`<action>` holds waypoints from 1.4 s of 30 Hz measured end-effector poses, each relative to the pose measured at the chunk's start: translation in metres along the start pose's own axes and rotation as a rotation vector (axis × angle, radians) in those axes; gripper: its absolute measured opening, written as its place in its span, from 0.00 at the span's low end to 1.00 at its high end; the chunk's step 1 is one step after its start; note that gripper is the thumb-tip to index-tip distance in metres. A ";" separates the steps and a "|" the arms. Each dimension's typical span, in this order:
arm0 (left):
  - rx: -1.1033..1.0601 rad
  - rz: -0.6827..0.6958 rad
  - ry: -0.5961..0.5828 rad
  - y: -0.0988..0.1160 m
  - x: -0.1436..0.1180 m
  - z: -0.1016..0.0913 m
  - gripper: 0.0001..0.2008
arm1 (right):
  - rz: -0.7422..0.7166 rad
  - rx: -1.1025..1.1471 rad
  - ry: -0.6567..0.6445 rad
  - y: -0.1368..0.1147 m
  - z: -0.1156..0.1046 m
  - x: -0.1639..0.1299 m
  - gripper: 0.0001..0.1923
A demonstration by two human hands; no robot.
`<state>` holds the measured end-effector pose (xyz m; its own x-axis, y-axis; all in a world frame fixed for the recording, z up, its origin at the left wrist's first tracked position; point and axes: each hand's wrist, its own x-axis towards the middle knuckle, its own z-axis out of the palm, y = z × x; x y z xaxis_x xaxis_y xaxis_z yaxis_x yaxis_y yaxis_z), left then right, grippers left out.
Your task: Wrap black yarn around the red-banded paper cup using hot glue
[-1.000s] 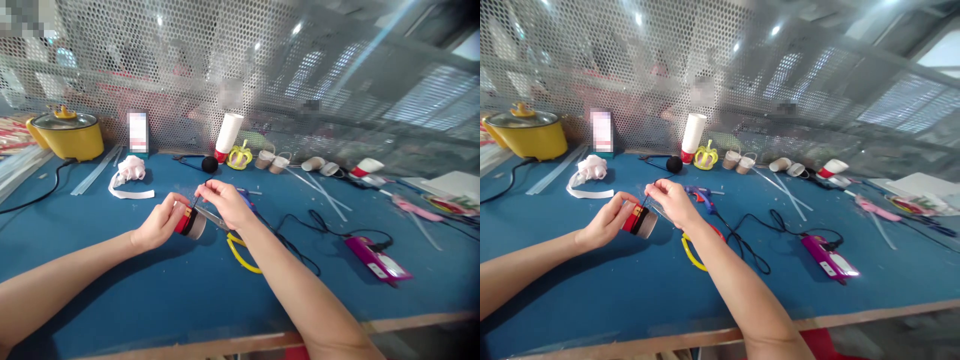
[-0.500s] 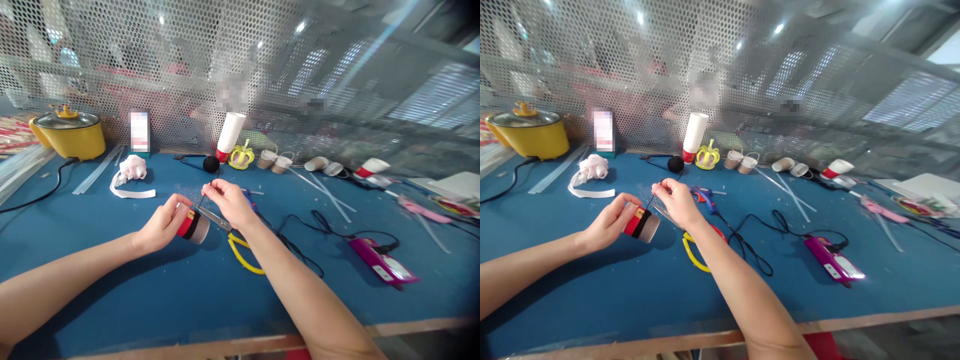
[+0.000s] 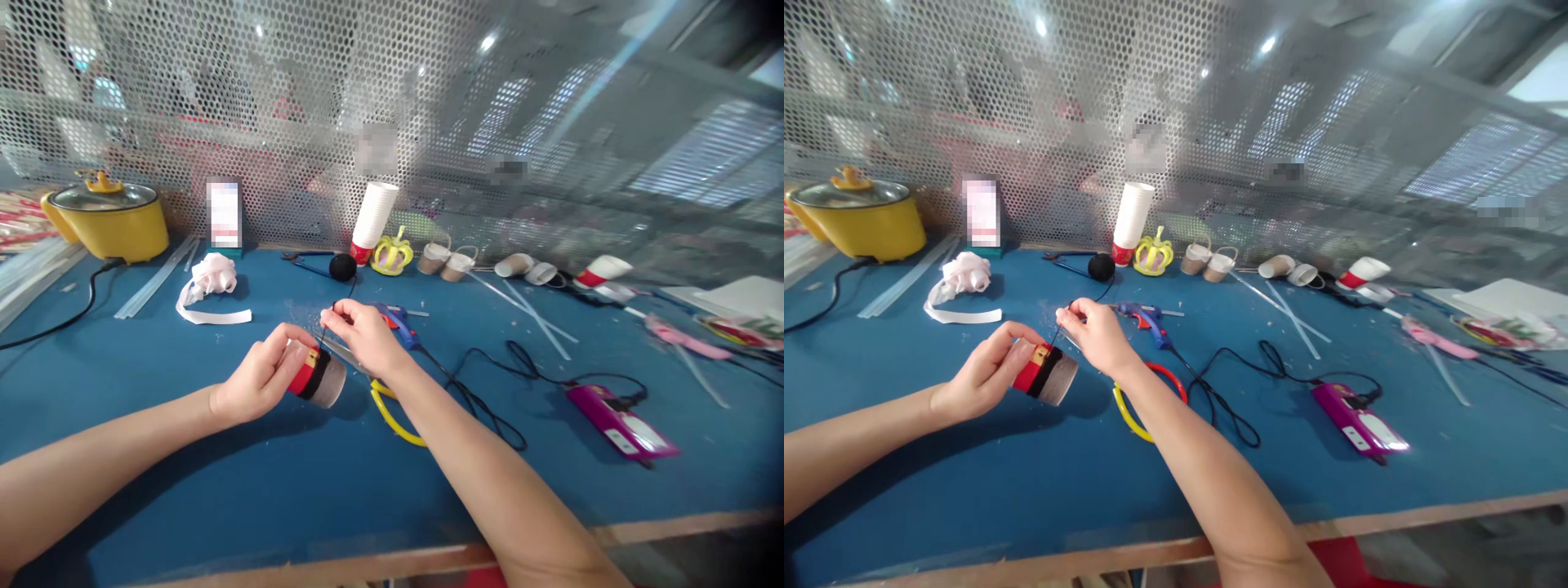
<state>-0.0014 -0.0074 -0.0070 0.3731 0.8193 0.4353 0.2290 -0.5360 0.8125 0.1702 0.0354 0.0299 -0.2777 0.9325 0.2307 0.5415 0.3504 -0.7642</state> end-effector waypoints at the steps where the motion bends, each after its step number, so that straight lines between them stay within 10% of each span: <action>1: -0.002 0.009 0.006 0.000 -0.001 0.000 0.09 | 0.009 -0.007 -0.012 -0.001 0.000 0.000 0.13; 42: -0.071 0.130 0.086 0.005 0.001 0.000 0.08 | 0.090 -0.037 -0.156 0.002 0.012 0.000 0.14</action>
<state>-0.0002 -0.0092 -0.0023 0.3168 0.7597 0.5679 0.1183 -0.6257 0.7710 0.1615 0.0353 0.0211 -0.3449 0.9364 0.0646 0.5975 0.2721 -0.7543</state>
